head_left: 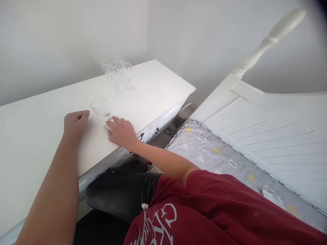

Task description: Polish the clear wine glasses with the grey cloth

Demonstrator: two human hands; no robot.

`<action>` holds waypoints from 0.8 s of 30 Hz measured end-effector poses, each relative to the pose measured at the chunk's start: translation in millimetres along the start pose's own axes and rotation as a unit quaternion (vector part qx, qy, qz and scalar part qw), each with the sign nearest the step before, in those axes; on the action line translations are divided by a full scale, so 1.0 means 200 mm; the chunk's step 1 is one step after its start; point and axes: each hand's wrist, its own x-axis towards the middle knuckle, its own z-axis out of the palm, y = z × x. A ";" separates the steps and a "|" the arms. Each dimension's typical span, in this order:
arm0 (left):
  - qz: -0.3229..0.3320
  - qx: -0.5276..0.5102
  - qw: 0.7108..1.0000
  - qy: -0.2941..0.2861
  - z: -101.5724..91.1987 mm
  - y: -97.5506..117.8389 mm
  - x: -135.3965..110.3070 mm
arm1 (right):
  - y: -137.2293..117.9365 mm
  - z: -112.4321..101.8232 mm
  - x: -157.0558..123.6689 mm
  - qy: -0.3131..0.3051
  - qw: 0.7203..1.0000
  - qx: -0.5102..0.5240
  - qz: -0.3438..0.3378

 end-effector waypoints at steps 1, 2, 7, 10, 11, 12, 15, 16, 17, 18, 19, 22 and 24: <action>0.010 0.050 0.999 0.015 0.00 0.01 -0.01 | 0.00 0.00 0.01 -0.006 1.000 0.001 0.003; 0.017 0.062 0.998 0.017 0.00 0.01 -0.02 | -0.01 0.00 0.01 -0.013 1.000 0.000 0.006; 0.047 0.108 0.993 0.019 0.00 0.00 -0.08 | -0.01 0.03 0.03 -0.019 1.000 -0.002 0.019; 0.082 0.118 0.990 0.011 -0.01 -0.02 -0.10 | 0.00 0.05 0.03 -0.021 0.999 0.008 0.025; 0.091 0.116 0.989 0.007 -0.01 -0.02 -0.11 | -0.01 0.06 0.03 -0.021 0.999 0.009 0.026; 0.097 0.114 0.989 0.001 -0.01 -0.02 -0.12 | -0.01 0.06 0.03 -0.019 0.999 0.009 0.027; 0.082 0.112 0.990 -0.005 0.00 -0.03 -0.12 | -0.01 0.07 0.03 -0.014 1.000 0.009 0.024; 0.070 0.116 0.991 -0.005 0.00 -0.03 -0.12 | -0.01 0.07 0.03 -0.012 1.000 0.008 0.020; 0.061 0.122 0.991 -0.007 0.00 -0.03 -0.12 | -0.01 0.07 0.03 -0.009 1.000 0.005 0.017; 0.056 0.127 0.990 -0.009 0.01 -0.04 -0.11 | 0.00 0.07 0.03 -0.006 1.000 0.001 0.014; 0.066 0.132 0.989 -0.010 0.01 -0.04 -0.11 | 0.00 0.07 0.03 -0.004 1.000 -0.003 0.011; 0.118 0.146 0.982 0.010 0.01 -0.07 -0.09 | -0.01 0.08 0.02 -0.008 1.000 -0.010 0.010; 0.134 0.161 0.978 0.011 0.02 -0.10 -0.07 | -0.02 0.08 0.02 -0.007 1.000 -0.012 0.013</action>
